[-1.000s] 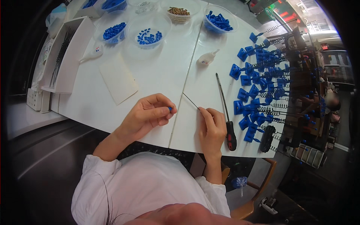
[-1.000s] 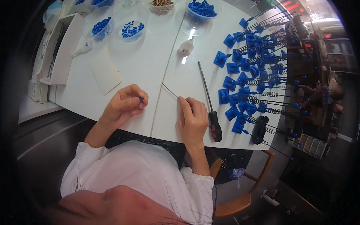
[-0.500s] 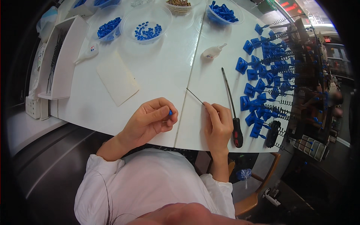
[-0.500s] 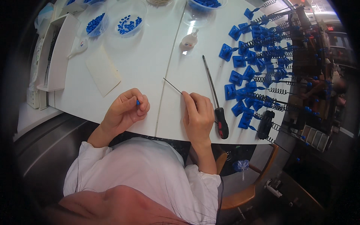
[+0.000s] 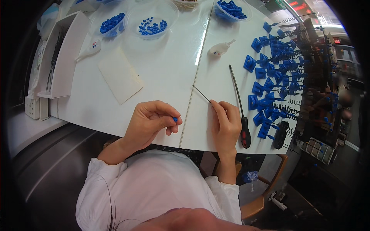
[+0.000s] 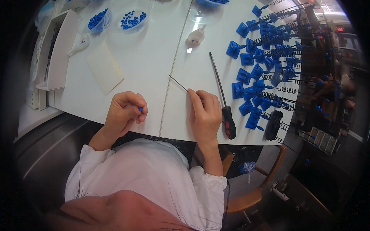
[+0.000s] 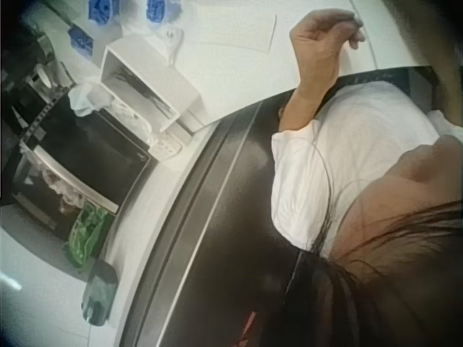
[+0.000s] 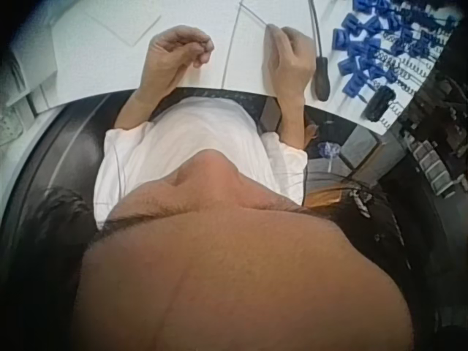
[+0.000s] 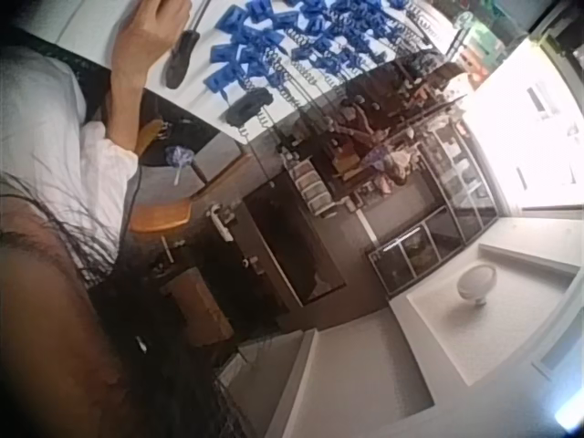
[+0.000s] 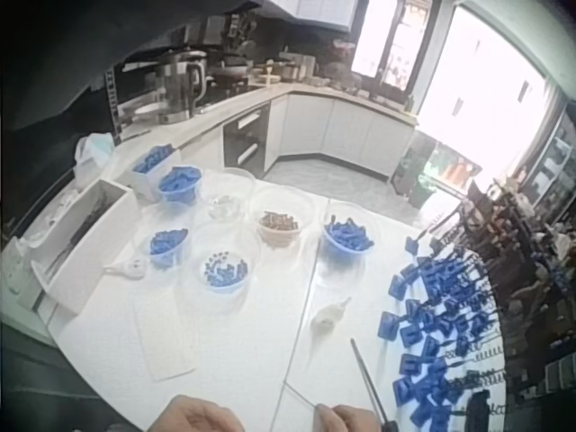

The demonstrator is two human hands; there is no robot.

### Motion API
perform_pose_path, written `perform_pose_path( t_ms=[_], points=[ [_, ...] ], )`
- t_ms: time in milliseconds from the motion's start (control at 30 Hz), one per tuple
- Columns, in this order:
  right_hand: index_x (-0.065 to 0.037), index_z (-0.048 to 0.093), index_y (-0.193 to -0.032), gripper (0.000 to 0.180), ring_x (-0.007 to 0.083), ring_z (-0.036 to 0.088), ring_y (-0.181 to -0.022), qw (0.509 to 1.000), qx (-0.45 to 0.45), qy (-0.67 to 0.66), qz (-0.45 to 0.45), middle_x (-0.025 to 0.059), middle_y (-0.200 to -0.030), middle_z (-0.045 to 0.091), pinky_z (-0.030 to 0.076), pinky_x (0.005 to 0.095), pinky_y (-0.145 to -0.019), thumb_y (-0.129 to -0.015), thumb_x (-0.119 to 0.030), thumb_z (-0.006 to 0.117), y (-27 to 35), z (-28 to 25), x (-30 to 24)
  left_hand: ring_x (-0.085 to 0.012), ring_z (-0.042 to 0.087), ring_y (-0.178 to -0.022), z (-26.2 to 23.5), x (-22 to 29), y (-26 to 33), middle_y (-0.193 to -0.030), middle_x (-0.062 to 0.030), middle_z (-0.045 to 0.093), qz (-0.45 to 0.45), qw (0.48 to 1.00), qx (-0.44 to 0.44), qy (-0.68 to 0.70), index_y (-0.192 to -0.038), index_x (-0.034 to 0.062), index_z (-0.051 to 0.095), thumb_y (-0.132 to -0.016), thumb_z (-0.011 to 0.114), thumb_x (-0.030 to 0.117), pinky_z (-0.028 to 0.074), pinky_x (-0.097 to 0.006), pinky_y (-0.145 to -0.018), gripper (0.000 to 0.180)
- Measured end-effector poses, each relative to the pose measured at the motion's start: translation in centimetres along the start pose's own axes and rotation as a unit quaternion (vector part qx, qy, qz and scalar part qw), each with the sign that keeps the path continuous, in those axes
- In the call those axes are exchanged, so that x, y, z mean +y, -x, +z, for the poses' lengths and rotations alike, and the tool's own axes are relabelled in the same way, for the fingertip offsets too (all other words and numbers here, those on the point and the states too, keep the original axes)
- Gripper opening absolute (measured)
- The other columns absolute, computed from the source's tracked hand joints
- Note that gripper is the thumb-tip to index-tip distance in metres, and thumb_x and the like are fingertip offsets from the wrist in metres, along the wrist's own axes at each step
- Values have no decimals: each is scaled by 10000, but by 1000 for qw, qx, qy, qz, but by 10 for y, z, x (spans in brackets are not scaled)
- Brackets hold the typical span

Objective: Assembling small blue plastic components with springs and using a glue applicator at a workbench.

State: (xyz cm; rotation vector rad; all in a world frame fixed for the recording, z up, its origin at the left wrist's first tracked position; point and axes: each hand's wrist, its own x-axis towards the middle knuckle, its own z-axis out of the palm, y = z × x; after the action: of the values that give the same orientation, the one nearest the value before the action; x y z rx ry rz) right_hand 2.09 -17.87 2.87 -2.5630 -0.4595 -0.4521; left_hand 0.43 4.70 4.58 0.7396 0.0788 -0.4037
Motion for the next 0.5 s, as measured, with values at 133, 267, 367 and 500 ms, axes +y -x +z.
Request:
perform_pose_path(
  t_ms=[133,267,367,500],
  points=[
    [-46,685,-996,340,251,589,-803,1000,0,0,1,83,-882,607,480,346,-675,-678,70,652,2,-1,2,-170,657,-708,5,1,1,-886,-162,674,-14,1000,10,-17,-967,-39,640,-859,590,-69,520,-248,-590,123],
    [-46,686,-995,345,250,589,-805,1000,1,-1,-2,82,-885,607,480,346,-670,-672,70,653,2,-1,3,-175,664,-717,4,0,2,-909,-180,675,-23,1000,7,-3,-951,-36,624,-865,568,-82,525,-252,-589,113],
    [-46,687,-990,346,249,589,-803,1000,0,1,1,82,-886,607,481,345,-667,-666,71,653,3,-2,3,-174,661,-725,7,3,1,-905,-174,674,-24,1000,9,-11,-925,-24,612,-860,573,-89,518,-251,-594,100],
    [-45,681,-1003,321,250,591,-815,1000,-9,-3,6,84,-898,610,481,347,-683,-698,51,667,2,-1,5,-170,659,-738,8,-2,1,-890,-161,675,43,996,9,-72,-903,-18,609,-853,580,-99,508,-249,-601,100]
  ],
)
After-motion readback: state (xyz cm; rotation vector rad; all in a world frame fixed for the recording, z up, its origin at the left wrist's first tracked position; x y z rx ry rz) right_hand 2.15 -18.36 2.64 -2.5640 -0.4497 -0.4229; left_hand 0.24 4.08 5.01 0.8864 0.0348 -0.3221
